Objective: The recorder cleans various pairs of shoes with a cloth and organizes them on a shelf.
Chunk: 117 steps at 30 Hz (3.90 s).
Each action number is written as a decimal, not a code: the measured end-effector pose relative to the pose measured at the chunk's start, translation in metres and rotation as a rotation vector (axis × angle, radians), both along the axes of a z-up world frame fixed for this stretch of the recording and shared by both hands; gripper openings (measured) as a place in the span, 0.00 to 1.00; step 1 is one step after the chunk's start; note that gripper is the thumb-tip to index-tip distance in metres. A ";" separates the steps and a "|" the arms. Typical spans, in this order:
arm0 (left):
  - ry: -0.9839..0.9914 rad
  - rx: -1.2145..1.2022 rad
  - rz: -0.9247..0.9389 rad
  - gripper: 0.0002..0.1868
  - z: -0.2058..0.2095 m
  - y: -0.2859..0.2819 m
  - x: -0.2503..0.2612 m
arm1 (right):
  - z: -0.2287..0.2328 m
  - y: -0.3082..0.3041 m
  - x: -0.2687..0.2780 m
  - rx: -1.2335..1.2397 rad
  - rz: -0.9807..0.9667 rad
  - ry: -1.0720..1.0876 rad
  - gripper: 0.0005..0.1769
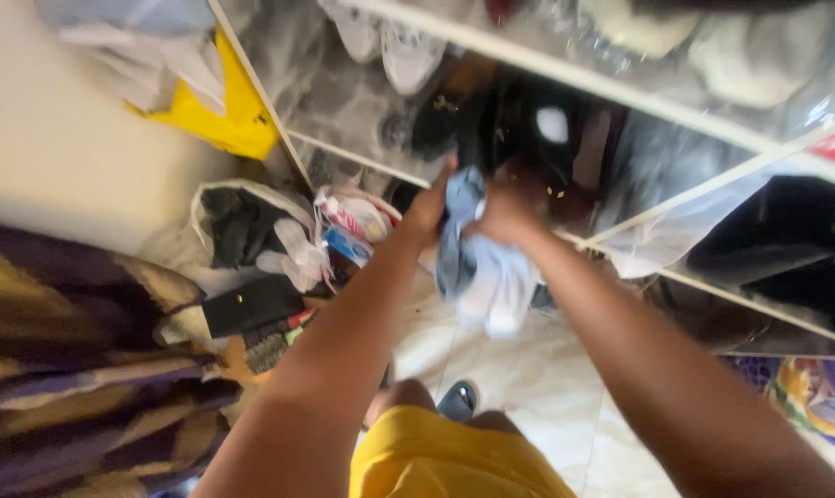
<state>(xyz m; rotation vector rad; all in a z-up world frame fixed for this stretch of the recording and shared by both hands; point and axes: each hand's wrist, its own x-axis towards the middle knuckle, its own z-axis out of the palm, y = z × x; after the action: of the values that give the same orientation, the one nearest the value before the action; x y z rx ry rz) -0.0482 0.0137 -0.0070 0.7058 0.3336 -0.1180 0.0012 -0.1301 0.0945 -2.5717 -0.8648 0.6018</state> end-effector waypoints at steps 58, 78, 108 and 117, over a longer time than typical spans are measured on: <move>-0.544 0.312 0.465 0.41 0.487 -0.030 -0.079 | 0.348 -0.123 -0.145 0.364 -0.174 -0.645 0.33; -0.570 0.967 0.028 0.40 0.472 -0.070 -0.122 | 0.515 -0.089 -0.064 0.321 -0.158 -0.761 0.23; -0.439 0.949 0.458 0.47 0.503 -0.027 -0.078 | 0.356 -0.077 -0.129 1.093 -0.629 0.196 0.44; -0.657 1.141 0.730 0.39 0.565 -0.066 -0.134 | 0.397 -0.052 -0.161 1.500 -0.254 -0.094 0.41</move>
<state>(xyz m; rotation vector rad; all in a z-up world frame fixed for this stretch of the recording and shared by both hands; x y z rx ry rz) -0.1822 -0.0527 0.5582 1.6299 -0.0302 1.0611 -0.1596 -0.1823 0.4911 -1.2630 -0.5861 -0.2464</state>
